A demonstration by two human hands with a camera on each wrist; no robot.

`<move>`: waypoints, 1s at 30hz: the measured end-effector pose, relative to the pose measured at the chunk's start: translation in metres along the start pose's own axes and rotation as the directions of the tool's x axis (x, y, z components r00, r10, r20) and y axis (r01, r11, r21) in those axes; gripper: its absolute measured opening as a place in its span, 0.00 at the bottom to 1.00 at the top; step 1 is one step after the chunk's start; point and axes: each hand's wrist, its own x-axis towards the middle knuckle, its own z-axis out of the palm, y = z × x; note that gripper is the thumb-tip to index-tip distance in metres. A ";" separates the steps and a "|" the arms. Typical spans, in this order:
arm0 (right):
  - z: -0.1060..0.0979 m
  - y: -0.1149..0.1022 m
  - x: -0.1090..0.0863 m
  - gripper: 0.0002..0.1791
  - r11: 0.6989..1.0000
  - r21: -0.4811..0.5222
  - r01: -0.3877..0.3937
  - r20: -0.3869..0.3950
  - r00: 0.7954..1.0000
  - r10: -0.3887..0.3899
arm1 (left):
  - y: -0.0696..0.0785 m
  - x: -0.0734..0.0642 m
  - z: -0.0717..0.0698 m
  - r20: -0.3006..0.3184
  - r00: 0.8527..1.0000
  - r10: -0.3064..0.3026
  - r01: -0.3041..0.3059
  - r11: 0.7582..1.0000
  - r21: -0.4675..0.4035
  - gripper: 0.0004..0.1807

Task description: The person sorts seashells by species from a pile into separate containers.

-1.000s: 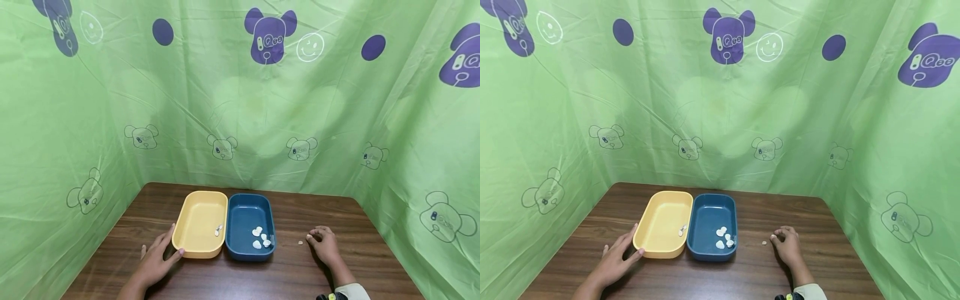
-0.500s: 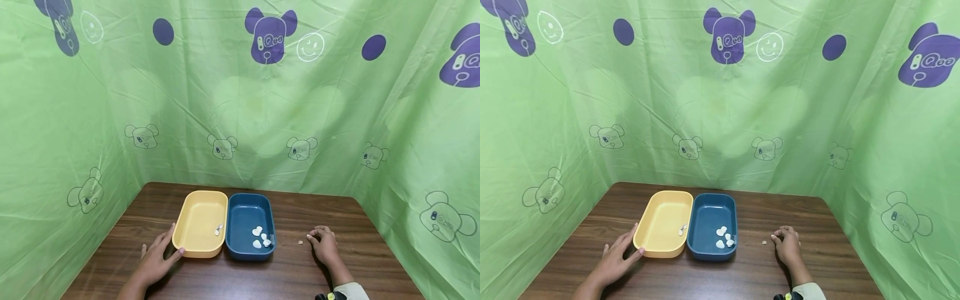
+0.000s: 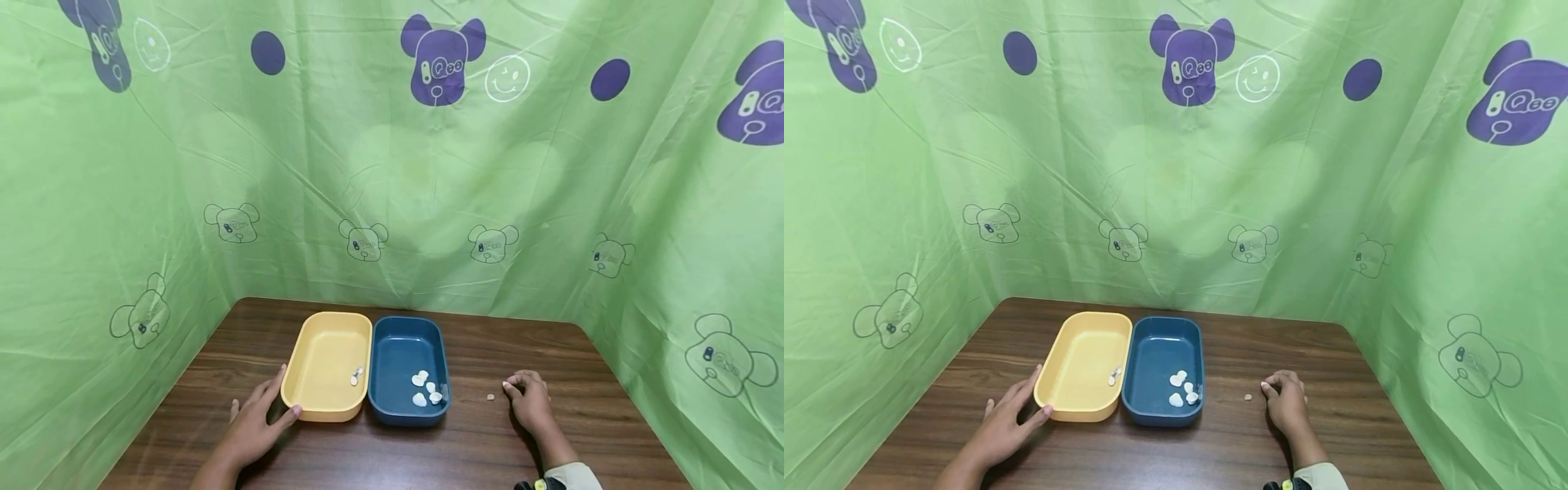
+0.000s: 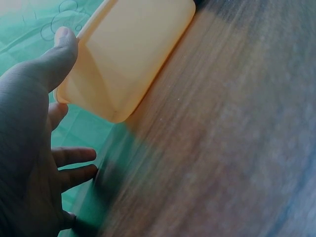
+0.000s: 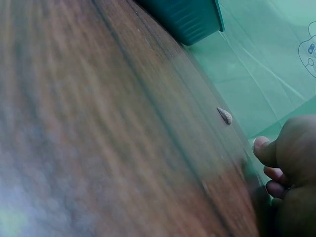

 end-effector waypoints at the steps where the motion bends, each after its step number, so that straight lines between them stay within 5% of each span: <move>1: 0.000 -0.001 0.000 0.07 1.000 0.017 0.000 -0.009 1.000 0.000 | 0.000 0.000 0.000 -0.001 1.000 0.001 -0.001 1.000 0.000 0.51; 30: -0.006 -0.029 -0.001 0.09 0.996 0.085 0.009 -0.004 1.000 -0.008 | -0.001 0.000 0.000 -0.005 1.000 0.003 -0.003 1.000 0.004 0.51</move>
